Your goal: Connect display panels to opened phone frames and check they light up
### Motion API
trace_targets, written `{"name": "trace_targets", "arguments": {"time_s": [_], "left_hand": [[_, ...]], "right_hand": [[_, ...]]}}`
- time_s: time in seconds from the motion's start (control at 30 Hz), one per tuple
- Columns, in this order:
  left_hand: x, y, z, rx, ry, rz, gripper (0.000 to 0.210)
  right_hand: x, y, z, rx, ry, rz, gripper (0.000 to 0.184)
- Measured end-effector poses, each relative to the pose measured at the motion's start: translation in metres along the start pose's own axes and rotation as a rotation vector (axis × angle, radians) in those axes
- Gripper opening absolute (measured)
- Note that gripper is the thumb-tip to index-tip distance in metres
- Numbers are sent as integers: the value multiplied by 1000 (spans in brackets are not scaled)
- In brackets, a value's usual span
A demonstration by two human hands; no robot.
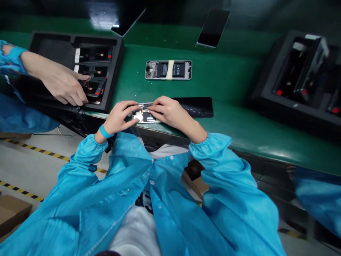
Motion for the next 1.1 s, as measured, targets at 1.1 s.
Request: {"name": "trace_targets", "arguments": {"time_s": [1.1], "left_hand": [[-4,9,-9,174,306,-69,52]], "right_hand": [[8,5,5,-110,-103,-80,41]]}}
Point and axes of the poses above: each hand's wrist, its own y-axis towards the middle knuckle, its own x-axis out of the palm, z = x × y, the point moved 2 cm from there along y, towards the middle knuckle, and after that the axes turned 12 degrees about -x, right-handed, at the moved point
